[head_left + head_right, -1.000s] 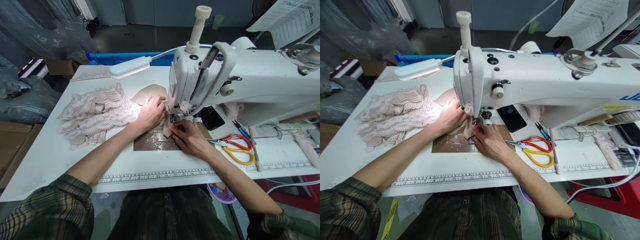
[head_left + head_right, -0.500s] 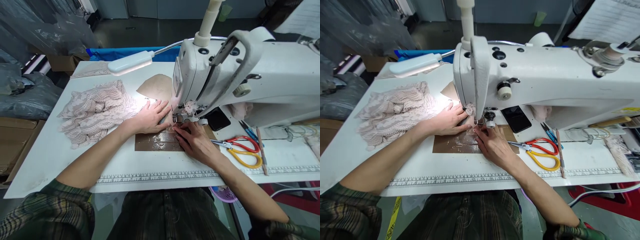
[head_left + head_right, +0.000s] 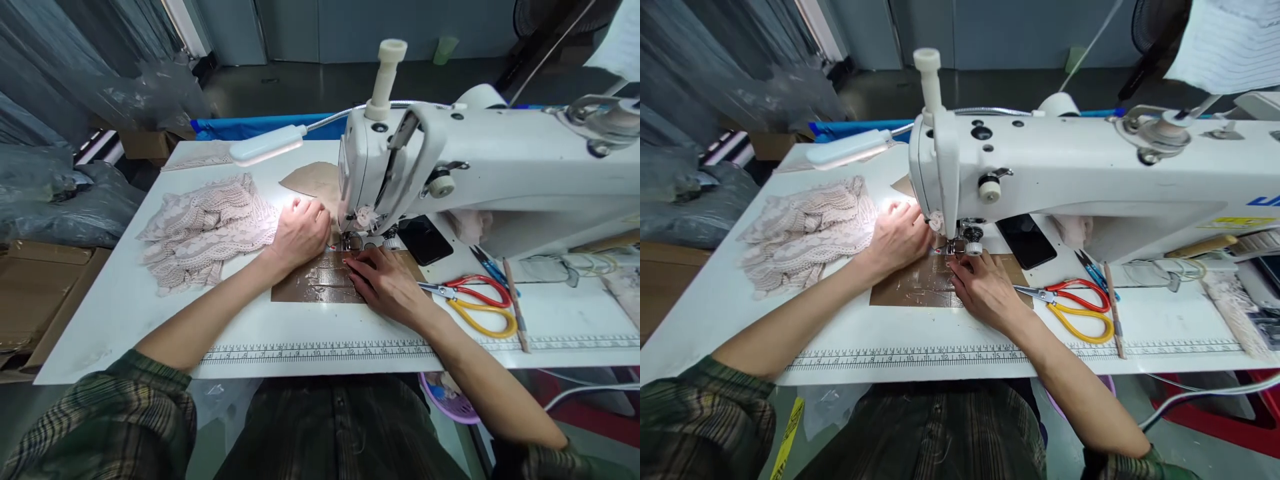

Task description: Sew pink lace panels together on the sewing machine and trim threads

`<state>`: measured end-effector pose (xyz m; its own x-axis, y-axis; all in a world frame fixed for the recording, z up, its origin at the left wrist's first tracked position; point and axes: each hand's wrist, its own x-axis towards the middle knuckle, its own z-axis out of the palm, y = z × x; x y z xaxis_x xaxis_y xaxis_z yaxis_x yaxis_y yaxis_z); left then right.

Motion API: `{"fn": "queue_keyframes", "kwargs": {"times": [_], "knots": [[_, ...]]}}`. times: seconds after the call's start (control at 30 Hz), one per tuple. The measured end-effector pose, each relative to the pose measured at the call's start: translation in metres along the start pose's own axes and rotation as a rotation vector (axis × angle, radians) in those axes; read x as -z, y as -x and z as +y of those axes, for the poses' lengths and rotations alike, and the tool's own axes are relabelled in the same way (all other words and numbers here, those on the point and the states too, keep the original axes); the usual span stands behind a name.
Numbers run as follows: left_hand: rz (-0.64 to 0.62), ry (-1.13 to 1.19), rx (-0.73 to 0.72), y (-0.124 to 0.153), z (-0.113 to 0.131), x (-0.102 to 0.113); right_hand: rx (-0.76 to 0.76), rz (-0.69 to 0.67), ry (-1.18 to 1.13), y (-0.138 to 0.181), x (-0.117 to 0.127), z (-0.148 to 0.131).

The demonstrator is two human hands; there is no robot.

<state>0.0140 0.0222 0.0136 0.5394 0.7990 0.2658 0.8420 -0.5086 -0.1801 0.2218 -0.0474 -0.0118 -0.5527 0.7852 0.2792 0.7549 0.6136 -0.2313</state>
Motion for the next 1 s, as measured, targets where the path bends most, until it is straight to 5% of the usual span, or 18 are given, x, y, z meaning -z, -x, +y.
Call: {"fn": "queue_keyframes", "kwargs": {"times": [0.13,0.27,0.4,0.57,0.73,1.0], "knots": [[-0.224,-0.083,0.002,-0.002,0.015,0.002,0.020,0.014,0.010,0.001,-0.003,0.001],[-0.274,0.060,-0.099,-0.013,0.002,-0.011,0.079,0.074,0.063,0.005,-0.010,0.004],[-0.183,0.096,-0.064,0.005,-0.010,-0.009,0.135,0.124,0.125,0.008,-0.020,0.011],[-0.119,0.079,-0.021,0.067,-0.019,0.025,0.176,0.164,0.196,0.009,-0.027,0.014],[-0.138,-0.012,0.169,0.119,-0.057,0.040,0.173,0.159,0.227,0.009,-0.027,0.010],[0.091,0.068,0.246,0.119,-0.086,0.023,0.114,0.123,0.006,0.008,-0.023,0.009]]}}
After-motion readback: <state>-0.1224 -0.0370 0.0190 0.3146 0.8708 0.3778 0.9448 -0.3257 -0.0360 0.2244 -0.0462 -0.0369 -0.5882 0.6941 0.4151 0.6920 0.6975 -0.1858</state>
